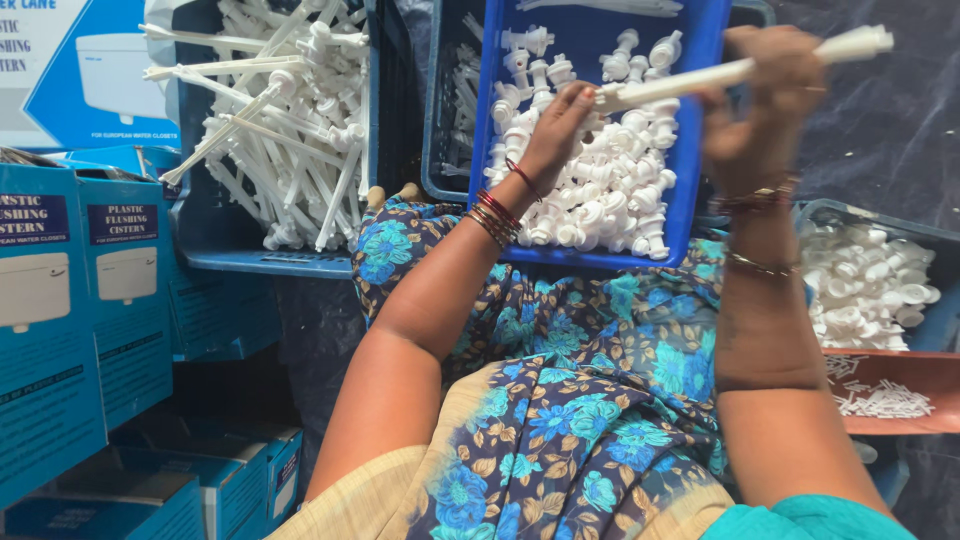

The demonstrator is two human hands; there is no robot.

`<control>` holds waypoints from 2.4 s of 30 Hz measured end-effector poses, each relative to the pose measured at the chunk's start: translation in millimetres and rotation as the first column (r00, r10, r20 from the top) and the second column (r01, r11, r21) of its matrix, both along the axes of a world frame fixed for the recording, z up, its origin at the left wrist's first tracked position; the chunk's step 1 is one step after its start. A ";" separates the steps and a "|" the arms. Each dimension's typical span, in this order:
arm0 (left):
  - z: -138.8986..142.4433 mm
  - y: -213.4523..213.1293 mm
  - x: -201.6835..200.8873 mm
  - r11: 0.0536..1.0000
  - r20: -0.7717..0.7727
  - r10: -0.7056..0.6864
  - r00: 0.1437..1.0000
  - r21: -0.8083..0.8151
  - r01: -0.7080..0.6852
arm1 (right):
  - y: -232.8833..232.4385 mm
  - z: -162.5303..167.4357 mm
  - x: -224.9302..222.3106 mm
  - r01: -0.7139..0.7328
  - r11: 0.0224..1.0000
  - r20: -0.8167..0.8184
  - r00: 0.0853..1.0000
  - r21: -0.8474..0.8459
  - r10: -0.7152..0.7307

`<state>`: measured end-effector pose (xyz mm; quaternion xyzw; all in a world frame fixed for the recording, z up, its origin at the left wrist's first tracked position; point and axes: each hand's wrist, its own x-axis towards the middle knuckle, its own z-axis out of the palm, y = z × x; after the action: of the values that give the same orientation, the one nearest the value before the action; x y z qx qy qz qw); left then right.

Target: The person assembles white plastic components by hand, repeatedly picking up a small cap-like piece and a long rod, fitting them together, and placing the assembled unit into a blue crate. The process is continuous and repetitive.

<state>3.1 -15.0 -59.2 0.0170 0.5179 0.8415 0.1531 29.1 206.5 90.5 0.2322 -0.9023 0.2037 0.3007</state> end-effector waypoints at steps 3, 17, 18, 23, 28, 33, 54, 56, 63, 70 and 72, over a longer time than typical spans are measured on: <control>9.3 -8.0 -3.4 0.994 0.140 0.020 0.990 0.105 -0.034 | 67.9 8.3 37.3 0.250 0.968 -0.110 0.962 -0.028 -0.251; 24.1 -19.4 -2.5 0.977 0.292 0.049 0.955 0.185 -0.107 | 175.9 -120.2 325.9 0.435 0.616 0.616 0.162 0.657 -0.771; 22.8 -18.3 -2.5 0.975 0.274 0.057 0.960 0.191 -0.112 | 169.5 -124.4 330.0 0.454 0.631 0.636 0.166 0.629 -0.754; 20.5 -15.8 -2.1 0.980 0.236 0.078 0.969 0.162 -0.118 | 141.5 -135.3 332.4 0.579 0.675 0.684 0.256 0.457 -0.683; 24.9 -19.7 -3.7 0.977 0.233 0.110 0.966 0.153 -0.148 | 116.5 -126.5 328.2 0.624 0.696 0.699 0.316 0.356 -0.642; 29.0 -22.6 -4.2 0.975 0.234 0.116 0.965 0.160 -0.156 | 105.2 -120.2 329.1 0.633 0.706 0.702 0.343 0.318 -0.624; 25.1 -3.4 -7.1 0.985 0.221 0.128 0.967 0.087 -0.150 | 87.1 -15.1 103.6 0.423 0.581 0.453 0.885 -0.695 -0.103; 22.5 2.7 -9.5 0.984 0.215 0.126 0.968 0.099 -0.150 | 50.0 -5.6 71.2 0.356 0.516 0.451 0.890 -0.779 0.068; 5.3 25.1 -19.7 0.979 0.197 0.143 0.970 0.114 -0.167 | -67.9 -45.4 0.1 0.209 0.498 0.419 0.834 -0.842 0.358; -5.7 43.9 -18.8 0.981 0.137 0.102 0.985 0.148 -0.122 | -64.7 -58.4 -0.8 0.112 0.823 0.341 0.934 -0.557 0.104; -8.5 45.0 -17.8 0.983 0.099 0.119 0.988 0.130 -0.131 | -63.6 -55.9 -3.0 0.152 0.843 0.373 0.926 -0.516 0.061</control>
<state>-14.8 30.0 -67.7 -0.0434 0.4518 0.8827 0.1219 26.1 142.8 34.6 0.0738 -0.8549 0.4807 0.1805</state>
